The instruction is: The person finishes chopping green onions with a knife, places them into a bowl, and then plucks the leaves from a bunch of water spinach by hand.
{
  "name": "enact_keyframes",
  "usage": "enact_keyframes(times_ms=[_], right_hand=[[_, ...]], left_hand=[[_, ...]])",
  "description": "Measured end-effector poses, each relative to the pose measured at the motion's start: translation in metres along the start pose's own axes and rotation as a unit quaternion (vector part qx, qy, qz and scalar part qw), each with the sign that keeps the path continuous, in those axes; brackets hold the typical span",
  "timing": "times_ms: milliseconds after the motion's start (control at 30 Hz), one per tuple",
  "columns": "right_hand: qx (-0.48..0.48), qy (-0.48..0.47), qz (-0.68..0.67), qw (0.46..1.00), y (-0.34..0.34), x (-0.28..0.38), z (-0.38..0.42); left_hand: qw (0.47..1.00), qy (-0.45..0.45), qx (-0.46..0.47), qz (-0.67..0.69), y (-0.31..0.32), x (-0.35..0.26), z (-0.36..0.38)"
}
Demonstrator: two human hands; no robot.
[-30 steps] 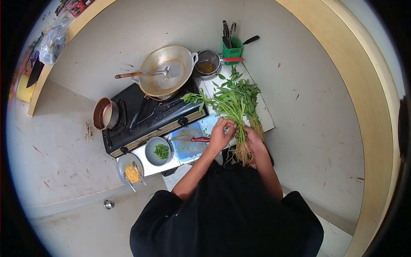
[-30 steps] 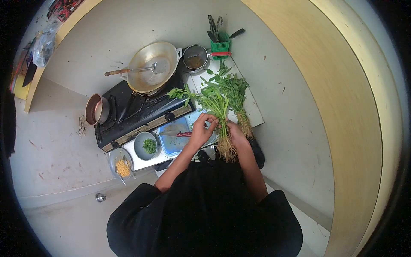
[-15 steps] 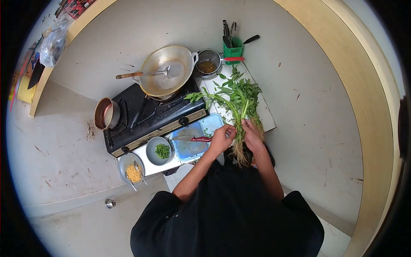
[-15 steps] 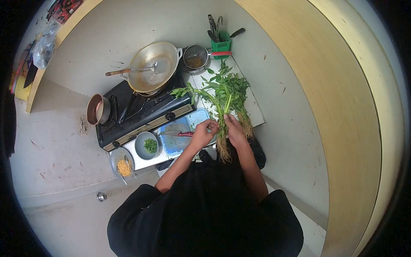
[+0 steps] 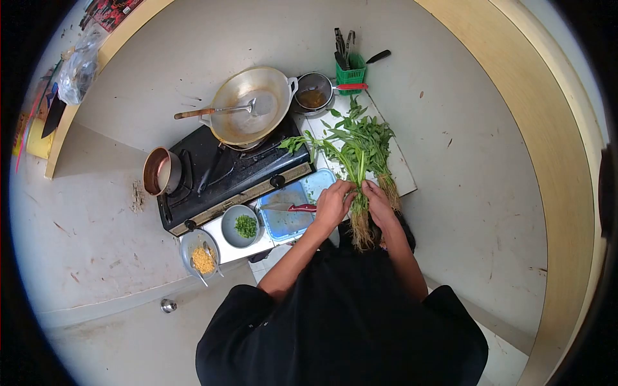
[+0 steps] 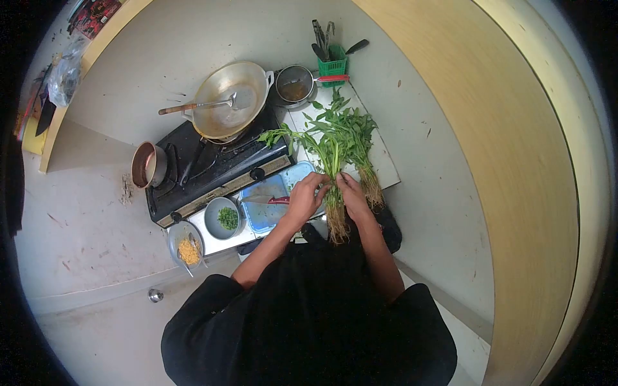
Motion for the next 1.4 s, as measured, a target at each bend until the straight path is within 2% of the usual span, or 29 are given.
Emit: enact_keyframes(times_ms=[133, 200, 300, 433, 500, 633, 700, 733, 833, 900, 1000, 1133, 1200, 1233, 1300, 1333, 1400], right_hand=[[0.007, -0.011, 0.045, 0.999, -0.003, 0.002, 0.0], [0.014, 0.032, 0.065, 0.997, -0.003, -0.006, 0.002], [0.016, 0.084, 0.031, 0.996, -0.006, -0.015, -0.001], [0.004, 0.043, 0.072, 0.996, -0.013, -0.023, -0.015], [-0.014, 0.01, 0.134, 0.991, -0.018, -0.02, -0.02], [-0.036, 0.011, 0.132, 0.991, -0.019, -0.021, -0.019], [-0.025, 0.012, 0.109, 0.994, -0.019, -0.02, -0.02], [-0.025, 0.013, 0.109, 0.994, -0.021, -0.02, -0.02], [-0.035, 0.041, 0.11, 0.992, -0.018, -0.014, -0.017], [-0.065, 0.05, 0.236, 0.968, -0.025, -0.001, -0.011], [-0.073, 0.034, 0.175, 0.981, -0.037, -0.007, -0.019], [-0.055, 0.022, 0.197, 0.979, -0.034, -0.003, -0.024], [-0.055, 0.056, 0.166, 0.983, -0.03, -0.006, -0.021], [-0.054, 0.057, 0.166, 0.983, -0.026, -0.004, -0.02], [-0.062, 0.055, 0.174, 0.981, -0.024, -0.002, -0.018], [-0.062, 0.055, 0.175, 0.981, -0.024, -0.002, -0.018], [-0.05, 0.022, 0.243, 0.968, -0.021, 0.002, -0.02]], left_hand=[[0.999, 0.032, 0.035, -0.003, 0.007, 0.006, -0.003], [0.993, 0.055, 0.1, -0.031, 0.02, 0.009, -0.003], [0.991, 0.041, 0.119, -0.045, 0.033, 0.021, 0.0], [0.986, 0.064, 0.151, -0.03, 0.04, 0.021, 0.004], [0.979, 0.055, 0.194, -0.031, 0.044, 0.022, 0.006], [0.976, 0.065, 0.209, -0.011, 0.039, 0.013, 0.012], [0.975, 0.089, 0.187, 0.076, 0.036, 0.01, 0.013], [0.975, 0.088, 0.187, 0.076, 0.037, 0.011, 0.016], [0.977, 0.065, 0.176, 0.097, 0.035, 0.016, 0.02], [0.985, 0.032, 0.152, 0.08, 0.033, 0.026, 0.019], [0.99, 0.008, 0.103, 0.095, 0.026, 0.036, 0.016], [0.994, -0.01, 0.049, 0.099, 0.017, 0.037, 0.014], [0.98, -0.154, 0.063, 0.109, 0.02, 0.059, 0.013], [0.98, -0.155, 0.062, 0.109, 0.019, 0.058, 0.012], [0.99, -0.13, 0.053, -0.013, 0.015, 0.054, 0.005], [0.99, -0.13, 0.053, -0.012, 0.016, 0.055, 0.003], [0.996, 0.054, 0.028, 0.059, 0.014, 0.022, 0.001]])
Point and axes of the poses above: each hand's wrist, its own z-axis away from the middle knuckle, its own y-axis out of the palm, x = y × z, the point moved 9 cm from there along -z, towards the middle knuckle, and after that the axes turned 5 degrees about -y, right-handed, at the moved point
